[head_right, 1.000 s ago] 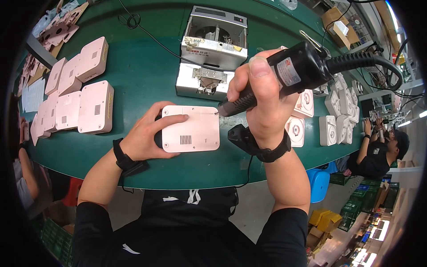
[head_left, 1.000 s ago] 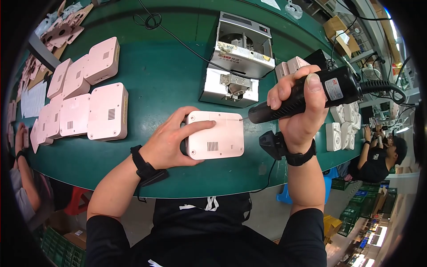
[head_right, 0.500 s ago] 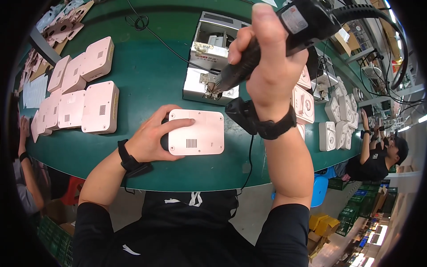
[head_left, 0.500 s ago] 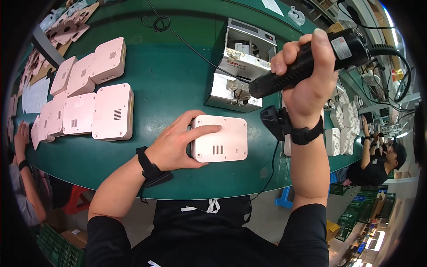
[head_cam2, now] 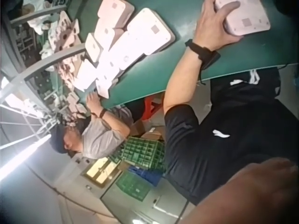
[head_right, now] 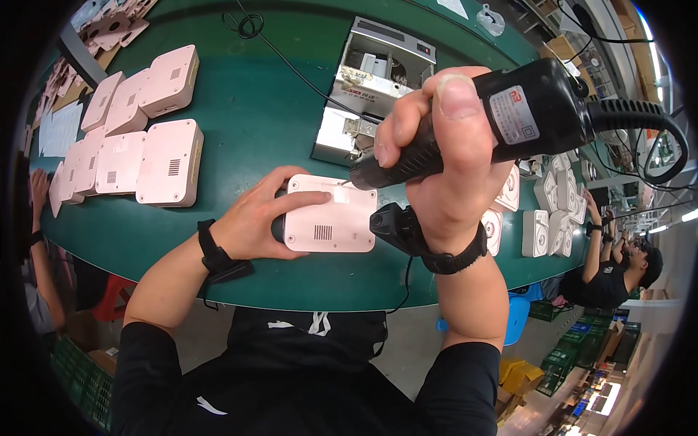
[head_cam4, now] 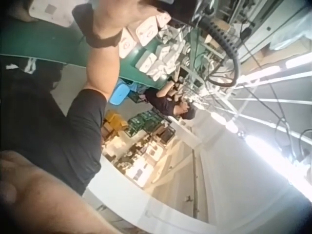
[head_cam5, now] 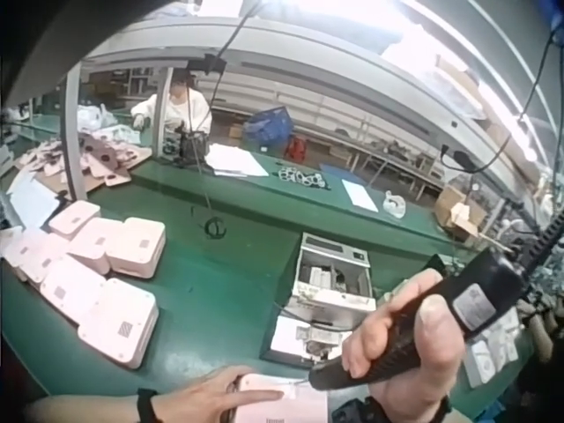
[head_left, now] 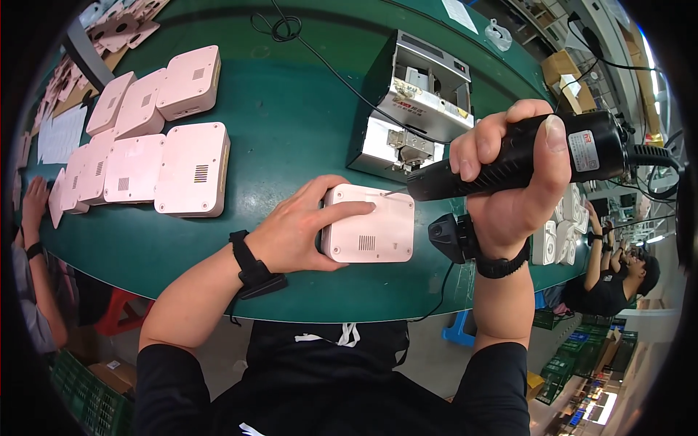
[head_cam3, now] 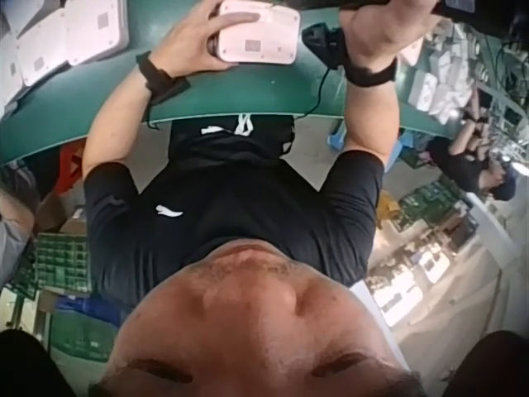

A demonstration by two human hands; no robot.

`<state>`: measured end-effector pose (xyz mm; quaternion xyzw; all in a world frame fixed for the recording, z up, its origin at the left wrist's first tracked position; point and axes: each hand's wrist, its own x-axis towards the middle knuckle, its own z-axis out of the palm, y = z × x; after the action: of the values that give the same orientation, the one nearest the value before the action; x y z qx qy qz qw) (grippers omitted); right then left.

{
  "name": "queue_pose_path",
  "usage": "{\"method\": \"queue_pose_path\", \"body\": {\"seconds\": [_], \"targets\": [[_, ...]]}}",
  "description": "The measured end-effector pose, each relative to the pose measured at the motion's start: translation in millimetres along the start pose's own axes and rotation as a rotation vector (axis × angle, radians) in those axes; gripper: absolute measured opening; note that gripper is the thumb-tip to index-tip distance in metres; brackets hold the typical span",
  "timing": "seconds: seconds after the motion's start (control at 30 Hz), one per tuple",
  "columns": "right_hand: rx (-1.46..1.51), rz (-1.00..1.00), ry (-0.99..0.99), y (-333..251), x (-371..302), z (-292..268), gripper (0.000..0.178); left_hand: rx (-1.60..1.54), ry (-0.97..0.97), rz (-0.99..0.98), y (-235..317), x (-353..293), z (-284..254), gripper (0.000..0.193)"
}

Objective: The person picks up a pink electronic device, uses a power screwdriver to drive screws into the back panel, and then places it onto a stack of completed units.

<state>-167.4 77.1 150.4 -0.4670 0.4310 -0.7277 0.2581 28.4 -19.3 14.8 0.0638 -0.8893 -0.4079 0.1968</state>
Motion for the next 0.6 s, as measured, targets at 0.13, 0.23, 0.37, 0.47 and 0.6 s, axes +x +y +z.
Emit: {"method": "queue_pose_path", "body": {"seconds": [0.13,0.23,0.37,0.47,0.6], "targets": [[-0.029,0.035,0.061,7,-2,5,0.032,0.001,0.0,-0.008,-1,-1,1,0.078],[-0.027,0.025,0.066,20,-5,5,0.031,0.006,0.001,-0.018,-1,-1,1,0.077],[-0.019,0.04,0.074,20,0,1,0.029,0.013,-0.002,-0.022,0,0,0,0.077],[0.0,0.053,0.086,21,-1,2,0.028,0.017,-0.008,-0.028,3,0,0,0.077],[-0.119,0.04,0.058,20,-3,6,0.027,0.006,-0.007,-0.013,2,4,0,0.077]]}}
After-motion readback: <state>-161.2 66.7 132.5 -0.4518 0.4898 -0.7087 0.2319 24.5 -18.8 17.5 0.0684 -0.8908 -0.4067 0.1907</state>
